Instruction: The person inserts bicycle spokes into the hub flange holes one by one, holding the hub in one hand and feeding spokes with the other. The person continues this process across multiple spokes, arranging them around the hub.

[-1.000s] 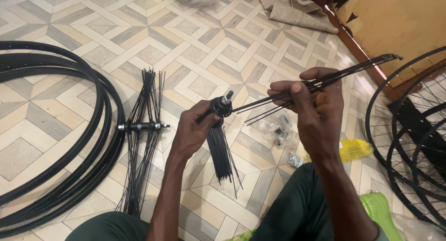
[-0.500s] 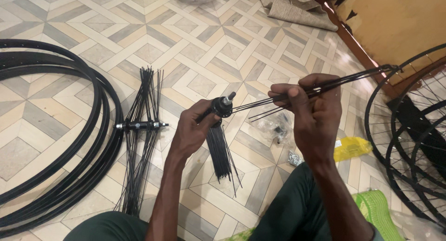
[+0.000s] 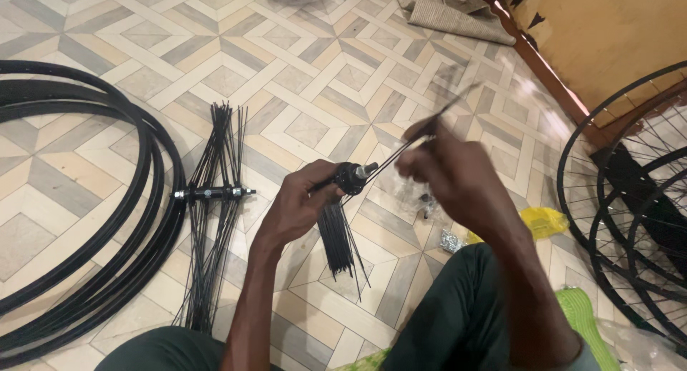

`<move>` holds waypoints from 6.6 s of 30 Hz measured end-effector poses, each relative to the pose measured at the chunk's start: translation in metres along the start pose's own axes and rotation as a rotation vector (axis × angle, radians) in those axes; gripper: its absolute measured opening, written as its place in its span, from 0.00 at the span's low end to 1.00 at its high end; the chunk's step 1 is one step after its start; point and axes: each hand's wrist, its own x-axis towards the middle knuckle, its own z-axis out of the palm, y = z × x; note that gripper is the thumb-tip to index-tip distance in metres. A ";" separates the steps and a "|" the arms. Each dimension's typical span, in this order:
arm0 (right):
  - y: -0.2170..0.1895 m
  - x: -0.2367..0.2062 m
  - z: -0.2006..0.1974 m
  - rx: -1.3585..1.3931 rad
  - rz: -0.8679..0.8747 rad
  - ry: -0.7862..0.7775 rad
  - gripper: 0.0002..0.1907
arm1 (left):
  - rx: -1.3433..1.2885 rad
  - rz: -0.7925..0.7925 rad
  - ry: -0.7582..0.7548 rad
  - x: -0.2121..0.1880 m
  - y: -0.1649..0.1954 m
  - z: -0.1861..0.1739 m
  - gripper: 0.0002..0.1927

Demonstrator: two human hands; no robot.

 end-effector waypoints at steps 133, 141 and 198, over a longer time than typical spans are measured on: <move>0.112 0.023 0.110 -0.097 0.035 -0.190 0.15 | -0.298 -0.010 0.243 0.009 0.007 0.002 0.16; 0.248 0.050 0.279 -0.207 0.203 -0.062 0.27 | -0.253 0.018 0.261 0.007 0.013 -0.002 0.17; 0.038 -0.011 0.020 0.392 -0.226 0.189 0.17 | -0.145 0.099 0.240 0.003 0.020 -0.006 0.19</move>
